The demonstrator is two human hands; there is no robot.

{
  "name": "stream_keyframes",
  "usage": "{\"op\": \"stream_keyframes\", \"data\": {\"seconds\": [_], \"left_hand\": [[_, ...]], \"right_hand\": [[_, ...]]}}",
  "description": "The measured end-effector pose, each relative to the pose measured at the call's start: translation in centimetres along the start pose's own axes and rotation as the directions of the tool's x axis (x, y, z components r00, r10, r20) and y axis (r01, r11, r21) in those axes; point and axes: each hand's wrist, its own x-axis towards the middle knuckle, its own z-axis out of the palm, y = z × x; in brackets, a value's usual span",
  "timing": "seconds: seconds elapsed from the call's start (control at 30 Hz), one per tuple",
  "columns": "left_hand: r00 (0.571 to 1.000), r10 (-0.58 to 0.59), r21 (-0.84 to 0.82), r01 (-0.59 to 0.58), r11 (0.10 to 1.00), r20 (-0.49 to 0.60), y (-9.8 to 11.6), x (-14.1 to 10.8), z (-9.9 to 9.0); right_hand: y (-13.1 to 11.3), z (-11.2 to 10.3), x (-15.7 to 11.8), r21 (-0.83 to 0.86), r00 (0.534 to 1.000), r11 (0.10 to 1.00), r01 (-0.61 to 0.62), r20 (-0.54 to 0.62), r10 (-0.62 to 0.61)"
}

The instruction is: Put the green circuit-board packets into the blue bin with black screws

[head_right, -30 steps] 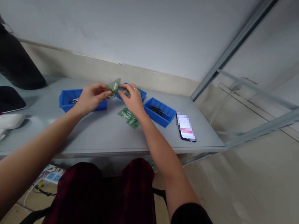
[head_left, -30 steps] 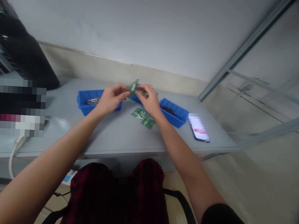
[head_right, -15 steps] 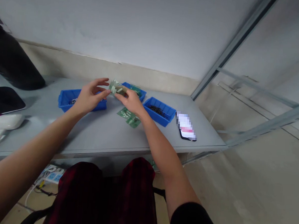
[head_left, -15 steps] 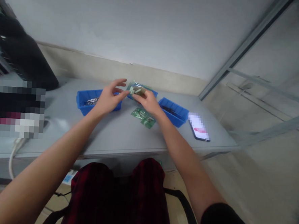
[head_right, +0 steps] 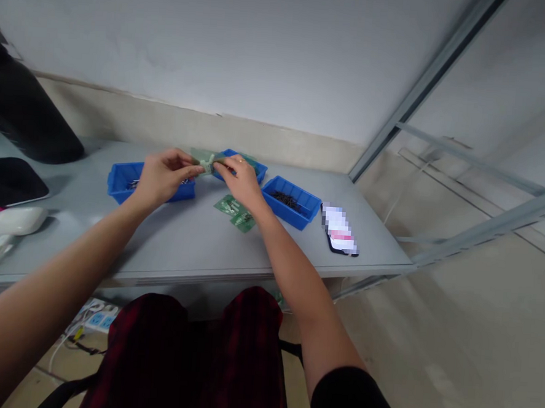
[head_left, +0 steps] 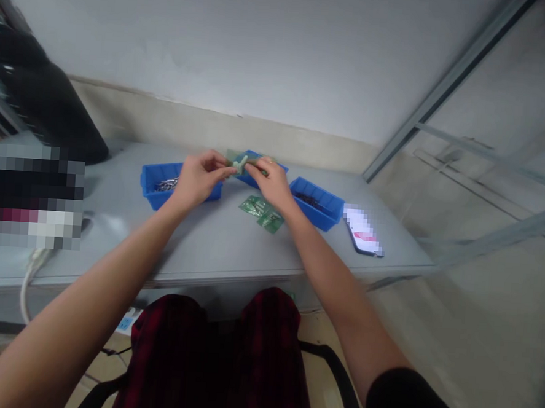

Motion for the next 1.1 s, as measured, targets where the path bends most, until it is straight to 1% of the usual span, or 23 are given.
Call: {"op": "stream_keyframes", "data": {"seconds": [0.1,0.2,0.37,0.5,0.6,0.63,0.7,0.77,0.83,0.93,1.0,1.1], "left_hand": [[1.000,0.004,0.022,-0.004,1.000,0.016,0.4,-0.2,0.0],[1.000,0.004,0.055,-0.006,0.998,0.030,0.7,-0.2,-0.1],[1.000,-0.013,0.096,0.011,0.995,0.022,0.7,-0.3,-0.1],[1.000,0.000,0.160,-0.003,0.987,0.015,0.2,-0.2,-0.2],[0.997,0.052,0.214,-0.037,0.976,-0.064,-0.1,-0.1,-0.4],[0.995,0.051,0.211,-0.031,0.977,-0.087,-0.1,-0.1,-0.4],[0.996,-0.005,0.152,0.019,0.988,-0.091,0.1,-0.1,-0.4],[0.995,-0.089,0.057,0.092,0.994,-0.050,0.5,-0.1,-0.3],[0.990,-0.139,-0.008,0.139,0.990,-0.012,1.0,-0.3,-0.3],[0.985,-0.167,-0.038,0.169,0.985,0.040,1.5,-0.4,-0.3],[0.983,-0.168,-0.047,0.172,0.984,0.071,1.4,-0.4,-0.3],[0.985,-0.158,-0.068,0.162,0.984,0.063,0.8,-0.1,-0.2]], "right_hand": [[0.2,0.0,0.1,-0.054,1.000,0.998,-0.019,0.005,0.020],[0.2,-0.1,0.0,-0.029,0.999,0.999,-0.042,0.007,0.042],[-0.2,-0.1,-0.3,0.122,0.986,0.981,-0.152,0.088,0.142],[0.0,0.1,-0.3,0.239,0.980,0.953,-0.187,0.105,0.166],[0.0,0.1,-0.2,0.374,0.975,0.901,-0.221,0.122,0.188],[-0.1,0.1,-0.2,0.412,0.972,0.881,-0.232,0.130,0.195],[-0.2,0.0,-0.2,0.456,0.968,0.854,-0.250,0.141,0.208],[-0.2,0.0,-0.1,0.453,0.970,0.857,-0.244,0.128,0.208],[-0.1,0.0,-0.1,0.427,0.979,0.880,-0.206,0.098,0.181],[0.2,0.2,-0.1,0.394,0.988,0.906,-0.156,0.062,0.143],[0.3,0.3,-0.1,0.371,0.990,0.918,-0.142,0.054,0.131],[0.0,0.5,-0.2,0.314,0.991,0.941,-0.130,0.061,0.116]]}}
